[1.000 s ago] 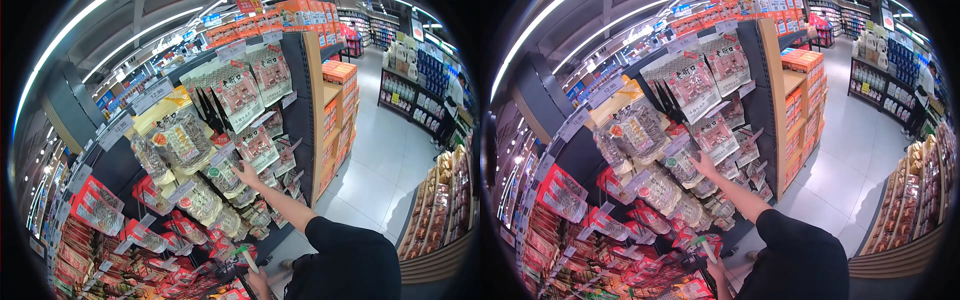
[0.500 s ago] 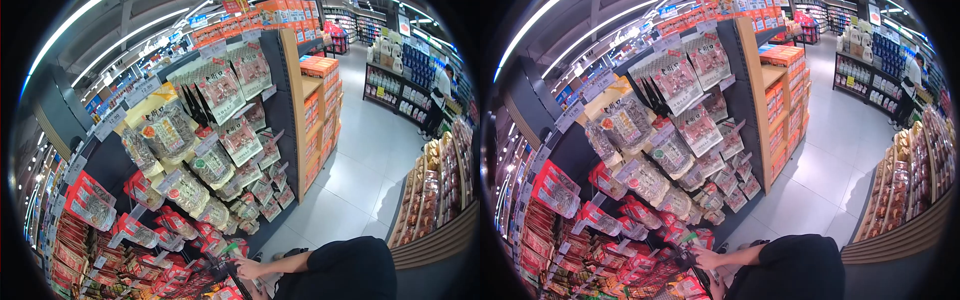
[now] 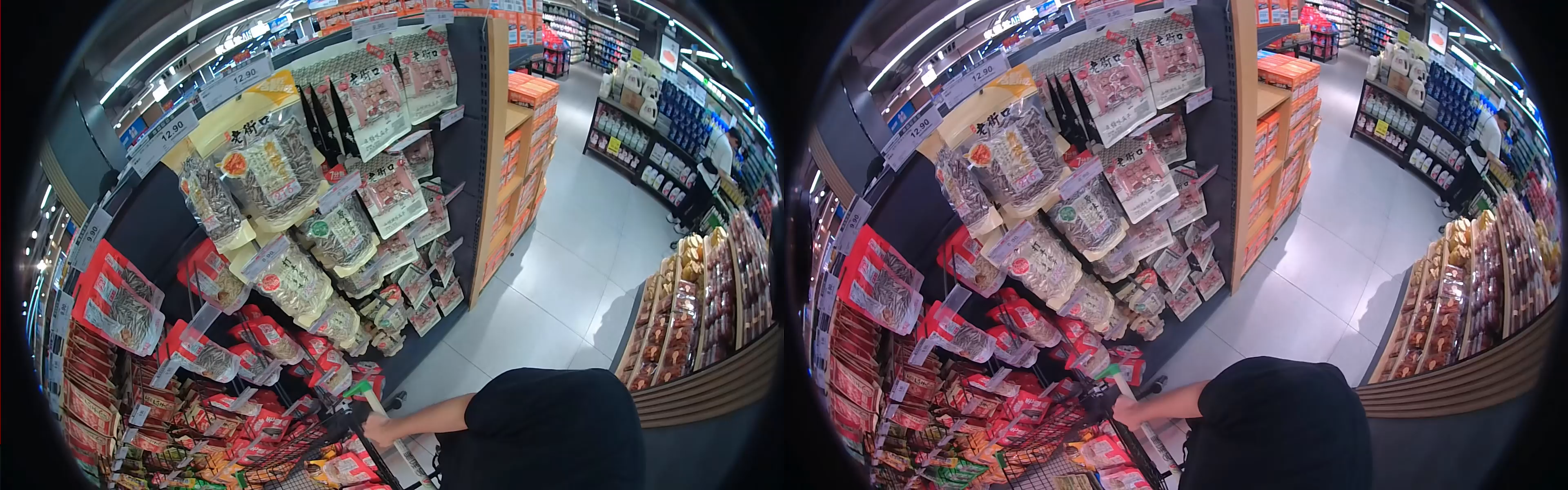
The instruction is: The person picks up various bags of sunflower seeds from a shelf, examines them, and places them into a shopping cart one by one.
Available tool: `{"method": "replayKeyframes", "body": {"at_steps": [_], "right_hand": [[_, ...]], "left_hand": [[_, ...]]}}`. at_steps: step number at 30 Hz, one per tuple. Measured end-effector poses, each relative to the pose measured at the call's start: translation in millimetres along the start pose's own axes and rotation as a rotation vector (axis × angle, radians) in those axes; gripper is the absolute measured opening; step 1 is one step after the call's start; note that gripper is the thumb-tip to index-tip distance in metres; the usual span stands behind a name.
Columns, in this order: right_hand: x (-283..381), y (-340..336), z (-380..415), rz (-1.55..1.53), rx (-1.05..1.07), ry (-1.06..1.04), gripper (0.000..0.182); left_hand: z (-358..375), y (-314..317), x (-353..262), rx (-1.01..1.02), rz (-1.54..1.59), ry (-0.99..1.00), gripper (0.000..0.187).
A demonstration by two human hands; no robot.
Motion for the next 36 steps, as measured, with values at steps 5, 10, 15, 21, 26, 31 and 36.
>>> {"method": "replayKeyframes", "body": {"at_steps": [5, 10, 15, 21, 26, 31, 36], "right_hand": [[-2.6, -4.6, -14.9, -0.111, -0.079, 0.036, 0.038], [-10.5, -5.8, -31.6, -0.209, -0.079, 0.058, 0.052], [-12.6, -3.9, -56.2, -0.244, -0.169, 0.071, 0.069], [-7.1, -36.2, -49.8, -0.260, -0.185, 0.004, 0.084], [3.9, -20.2, -68.6, -0.247, -0.208, -0.051, 0.074], [12.6, -24.8, -72.8, -0.314, -0.094, -0.015, 0.079], [21.7, -29.1, -81.0, -0.270, -0.134, -0.034, 0.069]], "left_hand": [[-52.4, 45.8, -17.9, 0.151, -0.048, 0.042, 0.041], [-82.9, 63.9, -27.3, 0.244, -0.075, 0.058, 0.041], [-103.6, 71.7, -29.0, 0.289, -0.084, 0.051, 0.040], [-119.0, 73.7, -26.5, 0.334, -0.103, 0.033, 0.040], [-131.5, 75.0, -25.6, 0.351, -0.114, 0.039, 0.040], [-136.5, 78.6, -21.5, 0.358, -0.111, 0.044, 0.040], [-138.8, 78.6, -14.1, 0.358, -0.106, 0.041, 0.040]]}}
Point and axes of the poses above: each hand's wrist, its own z-axis away from the middle knuckle, its own y-axis out of the palm, x = y × z, the point moved 4 cm from there along -z, towards the middle knuckle, and after that the axes turned 7 degrees about z, right-handed, at the moved point
